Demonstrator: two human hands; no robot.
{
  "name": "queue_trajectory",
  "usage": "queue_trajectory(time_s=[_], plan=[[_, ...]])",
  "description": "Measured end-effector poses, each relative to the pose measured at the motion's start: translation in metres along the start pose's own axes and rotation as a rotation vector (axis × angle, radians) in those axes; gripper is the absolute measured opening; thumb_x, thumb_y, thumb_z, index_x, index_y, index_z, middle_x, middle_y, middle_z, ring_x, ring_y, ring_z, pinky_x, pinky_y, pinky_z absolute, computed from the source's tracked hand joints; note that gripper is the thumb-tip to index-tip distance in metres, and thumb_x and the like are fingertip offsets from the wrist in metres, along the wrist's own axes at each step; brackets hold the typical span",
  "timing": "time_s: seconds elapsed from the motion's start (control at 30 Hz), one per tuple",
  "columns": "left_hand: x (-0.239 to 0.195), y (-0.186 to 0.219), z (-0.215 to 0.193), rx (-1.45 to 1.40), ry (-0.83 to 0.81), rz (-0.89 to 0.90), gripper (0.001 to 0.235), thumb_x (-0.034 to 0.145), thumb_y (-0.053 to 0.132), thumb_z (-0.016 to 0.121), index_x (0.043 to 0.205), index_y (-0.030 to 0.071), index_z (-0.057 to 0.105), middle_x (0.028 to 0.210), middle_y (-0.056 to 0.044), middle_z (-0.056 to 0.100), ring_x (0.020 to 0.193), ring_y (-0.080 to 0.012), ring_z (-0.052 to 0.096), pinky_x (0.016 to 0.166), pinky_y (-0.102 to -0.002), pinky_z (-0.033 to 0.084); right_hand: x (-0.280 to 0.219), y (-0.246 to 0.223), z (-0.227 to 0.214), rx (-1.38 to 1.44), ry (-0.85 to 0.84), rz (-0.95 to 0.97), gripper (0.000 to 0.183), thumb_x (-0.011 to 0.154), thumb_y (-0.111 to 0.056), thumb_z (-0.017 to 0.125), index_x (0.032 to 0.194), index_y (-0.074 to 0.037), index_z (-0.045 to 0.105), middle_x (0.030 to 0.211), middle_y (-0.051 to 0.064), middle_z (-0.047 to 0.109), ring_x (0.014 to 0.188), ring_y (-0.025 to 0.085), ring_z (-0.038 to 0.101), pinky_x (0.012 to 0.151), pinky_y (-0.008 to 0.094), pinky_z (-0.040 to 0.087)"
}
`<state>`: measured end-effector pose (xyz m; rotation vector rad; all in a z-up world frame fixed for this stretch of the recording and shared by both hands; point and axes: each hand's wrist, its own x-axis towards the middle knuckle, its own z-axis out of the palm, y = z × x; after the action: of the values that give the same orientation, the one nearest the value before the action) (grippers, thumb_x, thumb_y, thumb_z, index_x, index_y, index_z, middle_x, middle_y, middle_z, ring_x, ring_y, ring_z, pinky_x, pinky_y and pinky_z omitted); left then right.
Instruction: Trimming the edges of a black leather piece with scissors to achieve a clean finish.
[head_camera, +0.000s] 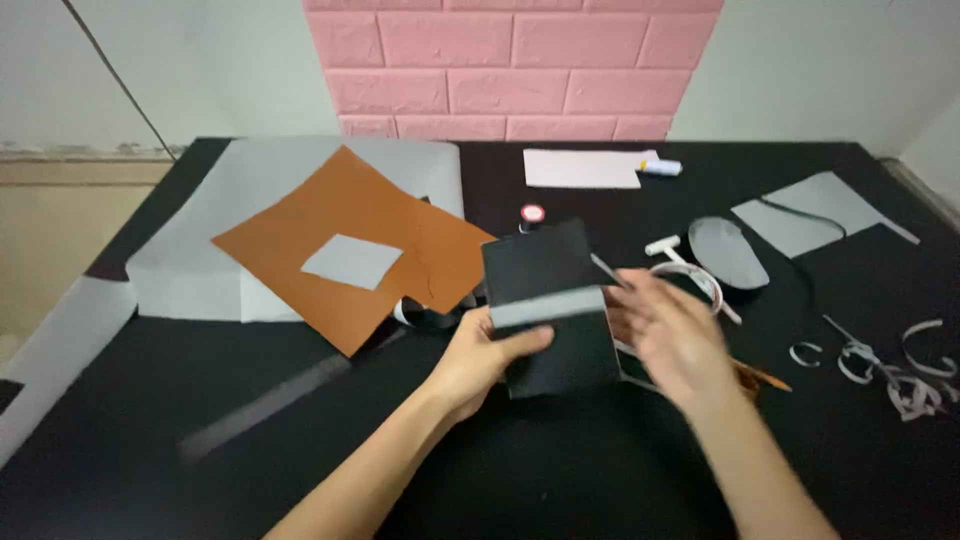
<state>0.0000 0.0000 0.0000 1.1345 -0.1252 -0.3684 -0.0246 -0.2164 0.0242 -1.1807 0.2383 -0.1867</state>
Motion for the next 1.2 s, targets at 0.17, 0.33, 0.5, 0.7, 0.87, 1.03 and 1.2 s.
queue_trajectory(time_s=[0.17, 0.33, 0.5, 0.7, 0.87, 1.03, 1.2], plan=[[0.023, 0.064, 0.008, -0.211, 0.194, 0.042, 0.043, 0.075, 0.014, 0.080, 0.116, 0.006, 0.071, 0.111, -0.010, 0.076, 0.101, -0.0236, 0.071, 0.087, -0.037, 0.056, -0.013, -0.088, -0.028, -0.768, 0.060, 0.076, 0.033, 0.094, -0.011, 0.068, 0.125, -0.001, 0.075, 0.100, 0.019, 0.078, 0.083, 0.026, 0.072, 0.087, 0.035, 0.057], [0.035, 0.080, 0.009, -0.275, 0.277, -0.008, 0.061, 0.073, 0.018, 0.079, 0.131, 0.010, 0.061, 0.125, -0.012, 0.068, 0.115, -0.0288, 0.064, 0.081, -0.045, 0.056, 0.000, -0.095, -0.098, -1.415, -0.230, 0.240, 0.035, 0.088, -0.018, 0.076, 0.122, -0.022, 0.083, 0.101, -0.001, 0.094, 0.091, 0.011, 0.089, 0.086, 0.022, 0.073], [0.018, 0.077, 0.010, -0.142, 0.239, -0.061, 0.057, 0.075, 0.012, 0.079, 0.127, 0.010, 0.057, 0.126, -0.017, 0.069, 0.113, -0.0349, 0.069, 0.076, -0.048, 0.061, -0.011, -0.083, -0.095, -1.500, -0.293, 0.412, 0.033, 0.086, 0.000, 0.082, 0.112, -0.021, 0.084, 0.071, -0.002, 0.064, 0.064, 0.010, 0.059, 0.066, 0.023, 0.047], [0.027, 0.067, -0.003, -0.098, 0.157, 0.212, 0.051, 0.075, 0.008, 0.080, 0.123, 0.001, 0.065, 0.120, -0.018, 0.074, 0.113, -0.0306, 0.071, 0.099, -0.044, 0.060, -0.025, -0.091, -0.053, -1.854, -0.285, 0.530, 0.059, 0.094, -0.020, 0.070, 0.147, -0.036, 0.048, 0.096, -0.008, 0.084, 0.081, 0.005, 0.076, 0.074, 0.021, 0.057], [0.019, 0.074, 0.001, -0.072, 0.134, 0.296, 0.049, 0.075, 0.009, 0.082, 0.120, 0.002, 0.065, 0.114, -0.017, 0.074, 0.109, -0.0307, 0.072, 0.094, -0.044, 0.062, -0.029, -0.094, -0.055, -2.034, -0.258, 0.407, 0.060, 0.093, -0.026, 0.066, 0.146, -0.048, 0.047, 0.099, -0.007, 0.078, 0.106, 0.009, 0.067, 0.081, 0.027, 0.055], [0.008, 0.085, 0.011, -0.035, 0.186, 0.338, 0.052, 0.073, 0.011, 0.083, 0.121, 0.003, 0.067, 0.117, -0.014, 0.076, 0.112, -0.0277, 0.073, 0.097, -0.042, 0.061, -0.032, -0.119, -0.040, -1.940, -0.118, 0.381, 0.050, 0.093, -0.020, 0.064, 0.134, -0.047, 0.057, 0.106, -0.024, 0.087, 0.077, -0.002, 0.079, 0.064, 0.012, 0.057], [0.003, 0.092, 0.009, -0.028, 0.220, 0.390, 0.057, 0.071, 0.014, 0.084, 0.123, 0.005, 0.064, 0.117, -0.013, 0.074, 0.113, -0.0262, 0.072, 0.096, -0.041, 0.062, -0.003, -0.092, -0.041, -1.287, -0.147, -0.265, 0.071, 0.076, -0.006, 0.084, 0.142, -0.027, 0.067, 0.066, 0.000, 0.073, 0.054, 0.013, 0.057, 0.061, 0.027, 0.045]])
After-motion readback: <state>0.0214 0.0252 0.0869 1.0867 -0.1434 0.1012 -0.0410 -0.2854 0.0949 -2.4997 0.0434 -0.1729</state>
